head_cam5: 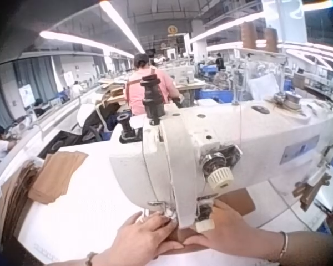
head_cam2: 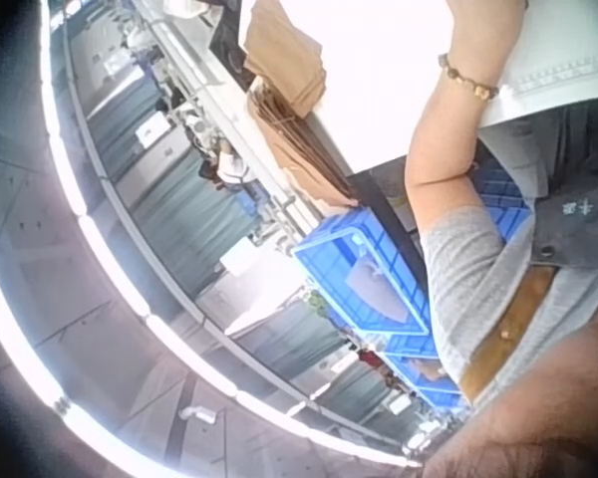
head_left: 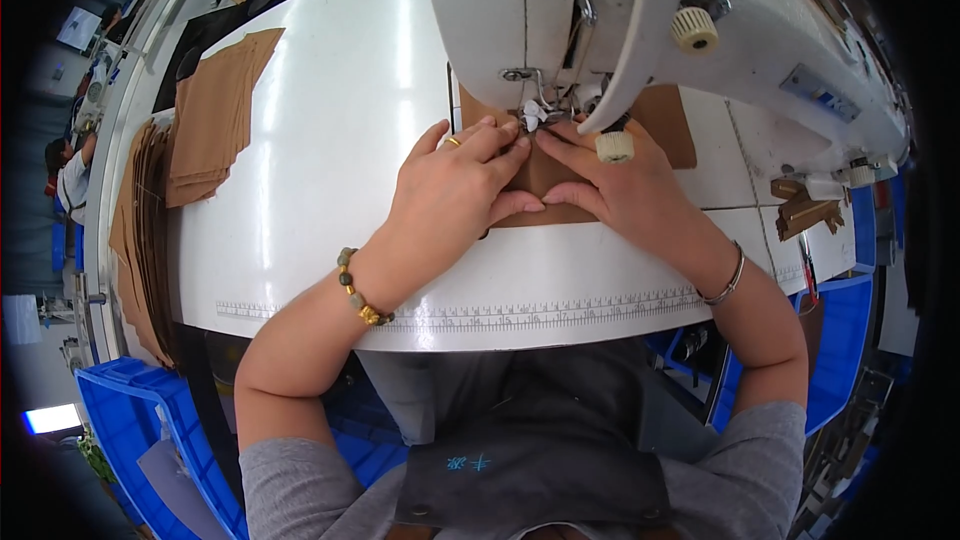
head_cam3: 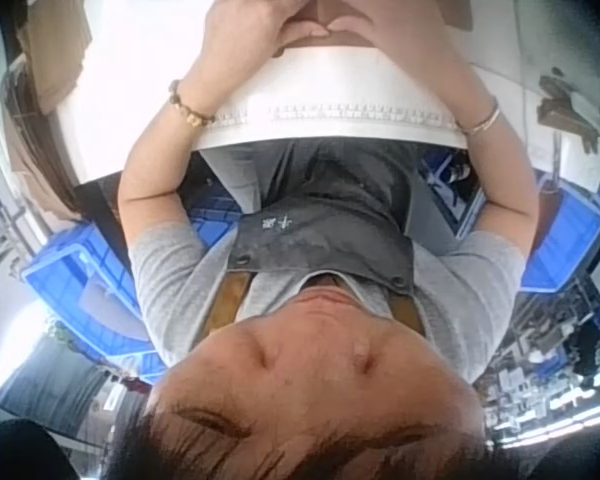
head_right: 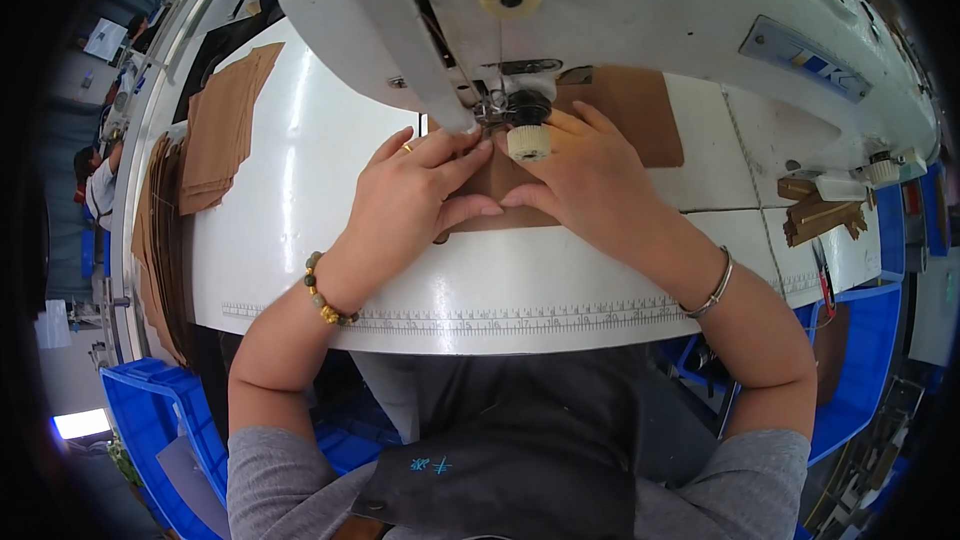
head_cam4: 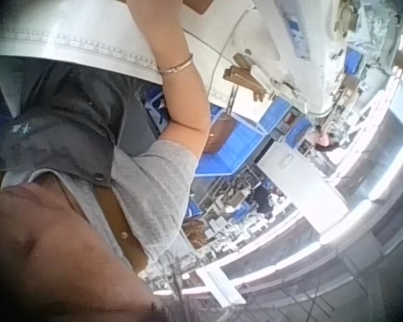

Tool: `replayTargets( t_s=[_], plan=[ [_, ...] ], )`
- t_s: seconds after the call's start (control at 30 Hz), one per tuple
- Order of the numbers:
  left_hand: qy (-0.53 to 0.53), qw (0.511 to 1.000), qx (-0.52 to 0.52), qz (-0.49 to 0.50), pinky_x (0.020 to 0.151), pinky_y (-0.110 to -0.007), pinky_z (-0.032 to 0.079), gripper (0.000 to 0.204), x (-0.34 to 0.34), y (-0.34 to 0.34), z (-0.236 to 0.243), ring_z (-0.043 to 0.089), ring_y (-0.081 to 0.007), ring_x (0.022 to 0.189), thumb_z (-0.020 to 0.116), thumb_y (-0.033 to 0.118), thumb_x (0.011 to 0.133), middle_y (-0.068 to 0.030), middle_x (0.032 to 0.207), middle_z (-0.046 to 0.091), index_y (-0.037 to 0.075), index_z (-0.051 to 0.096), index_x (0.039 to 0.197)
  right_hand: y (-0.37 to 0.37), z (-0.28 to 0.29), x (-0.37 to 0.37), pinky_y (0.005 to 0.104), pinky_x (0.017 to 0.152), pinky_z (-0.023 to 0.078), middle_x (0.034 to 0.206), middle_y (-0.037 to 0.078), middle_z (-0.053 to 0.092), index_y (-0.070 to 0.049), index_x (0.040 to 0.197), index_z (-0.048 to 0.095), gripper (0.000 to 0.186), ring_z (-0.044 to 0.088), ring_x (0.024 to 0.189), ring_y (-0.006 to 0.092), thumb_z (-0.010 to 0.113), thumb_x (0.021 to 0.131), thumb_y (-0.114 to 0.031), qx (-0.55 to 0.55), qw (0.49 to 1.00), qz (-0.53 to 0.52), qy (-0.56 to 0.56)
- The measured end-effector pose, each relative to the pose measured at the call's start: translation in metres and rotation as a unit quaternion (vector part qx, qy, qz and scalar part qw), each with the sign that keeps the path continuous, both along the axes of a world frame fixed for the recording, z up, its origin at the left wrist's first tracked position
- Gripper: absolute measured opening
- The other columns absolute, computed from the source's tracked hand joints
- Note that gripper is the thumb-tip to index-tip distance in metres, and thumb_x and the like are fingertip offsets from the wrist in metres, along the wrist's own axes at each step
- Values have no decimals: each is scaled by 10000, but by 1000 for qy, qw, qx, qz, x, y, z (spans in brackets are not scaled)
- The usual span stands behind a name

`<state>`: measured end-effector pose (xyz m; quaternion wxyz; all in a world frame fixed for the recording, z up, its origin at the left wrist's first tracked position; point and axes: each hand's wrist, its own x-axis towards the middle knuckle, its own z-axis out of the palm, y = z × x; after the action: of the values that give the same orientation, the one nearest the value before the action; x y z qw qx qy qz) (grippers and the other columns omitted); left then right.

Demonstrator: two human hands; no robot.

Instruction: Sewing a zipper and aligning fabric panels using an industrial sewing machine.

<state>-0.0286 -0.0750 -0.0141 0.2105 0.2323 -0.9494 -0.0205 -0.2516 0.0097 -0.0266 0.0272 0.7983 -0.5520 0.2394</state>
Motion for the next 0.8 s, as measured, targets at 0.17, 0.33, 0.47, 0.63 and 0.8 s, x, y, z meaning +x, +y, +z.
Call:
replayTargets(
  t_s=[0.17,0.33,0.47,0.63,0.8],
  plan=[
    [5,1000,1,-3,1071,-489,508,593,1,0,-1,695,-251,1130,763,503,826,-55,1252,724,96,748,1257,0,-1,-1,500,1163,419,1192,74,719,-101,1319,699,619,634,1188,269,785,811,-444,8,1000,3,2],
    [3,1000,6,-4,1057,-487,512,588,1,-1,-2,698,-253,1096,756,502,835,-48,1215,719,96,747,1260,0,-1,-1,490,1161,422,1185,79,720,-104,1325,698,619,643,1162,278,789,812,-438,3,1000,1,-12],
    [1,1000,5,-1,1052,-486,512,587,1,-1,-2,696,-253,1090,755,500,837,-47,1195,714,97,745,1263,-1,3,-3,489,1160,422,1184,90,718,-109,1332,695,611,643,1163,282,788,821,-431,4,1000,1,-8],
    [13,1000,-21,2,1062,-484,503,549,0,-1,-5,695,-248,1101,759,480,852,-30,1203,716,108,749,1256,-2,13,-20,494,1150,433,1228,108,722,-58,1246,714,356,657,1180,281,706,957,-265,22,989,-139,50],
    [24,996,-76,-48,956,-400,555,406,17,25,4,699,-231,1107,796,392,862,-28,1156,726,93,764,1135,9,30,-5,504,1139,442,1232,176,719,14,1178,706,335,651,1228,310,702,940,-222,51,988,-86,115]
  ],
)
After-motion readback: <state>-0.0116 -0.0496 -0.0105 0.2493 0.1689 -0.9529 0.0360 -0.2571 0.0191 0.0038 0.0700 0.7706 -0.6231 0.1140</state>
